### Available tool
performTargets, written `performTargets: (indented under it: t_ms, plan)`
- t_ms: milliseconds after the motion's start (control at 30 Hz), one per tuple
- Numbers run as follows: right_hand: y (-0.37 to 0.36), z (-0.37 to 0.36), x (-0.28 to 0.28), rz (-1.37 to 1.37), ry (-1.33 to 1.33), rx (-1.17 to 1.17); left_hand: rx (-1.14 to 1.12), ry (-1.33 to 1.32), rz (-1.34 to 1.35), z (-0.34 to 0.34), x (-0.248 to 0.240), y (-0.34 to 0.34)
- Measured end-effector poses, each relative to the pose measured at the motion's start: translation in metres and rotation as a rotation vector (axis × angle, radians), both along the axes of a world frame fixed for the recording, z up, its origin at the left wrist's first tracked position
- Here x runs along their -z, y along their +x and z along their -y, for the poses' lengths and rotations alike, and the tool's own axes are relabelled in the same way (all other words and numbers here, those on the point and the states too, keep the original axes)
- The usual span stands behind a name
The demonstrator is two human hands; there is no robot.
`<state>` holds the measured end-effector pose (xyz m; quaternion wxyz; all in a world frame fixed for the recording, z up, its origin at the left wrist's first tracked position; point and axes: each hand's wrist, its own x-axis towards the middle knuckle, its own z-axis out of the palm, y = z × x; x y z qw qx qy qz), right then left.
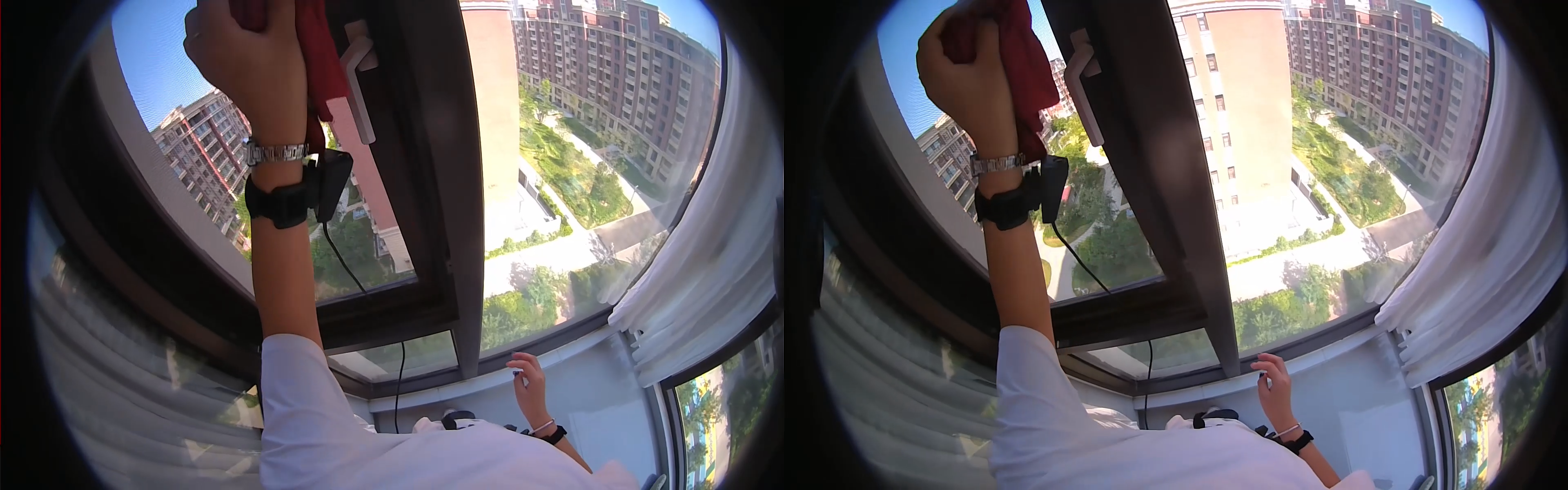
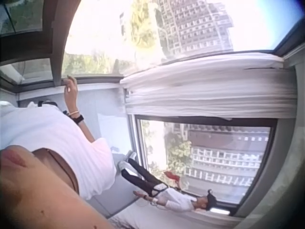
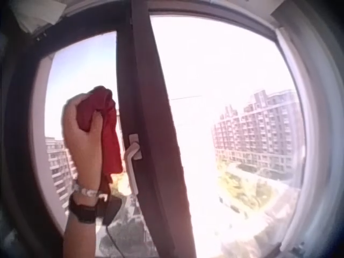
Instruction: Cleaning a window frame with a cloth and then rinsing the cloth in a bathroom sink.
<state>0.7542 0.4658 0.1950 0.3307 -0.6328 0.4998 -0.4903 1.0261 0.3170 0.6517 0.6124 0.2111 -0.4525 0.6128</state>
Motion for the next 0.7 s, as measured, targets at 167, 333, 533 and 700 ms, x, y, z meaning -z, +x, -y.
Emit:
performTargets:
  t_ms: [167, 333, 533, 700]
  plan:
    - [-0.002, 0.005, -0.001, -0.014, -0.134, 0.017, 0.138, 0.28, 0.037, 0.039, -0.029, -0.043]
    - [-0.018, -0.009, 0.026, -0.008, -0.004, 0.066, 0.189, 0.46, -0.049, 0.053, 0.017, -0.044]
    - [-0.041, -0.017, 0.041, -0.044, 0.051, 0.059, 0.169, 0.488, 0.025, 0.046, 0.113, -0.037]
    - [-0.043, -0.018, 0.03, -0.042, 0.007, 0.053, 0.314, 0.796, -0.031, 0.028, 0.238, -0.034]
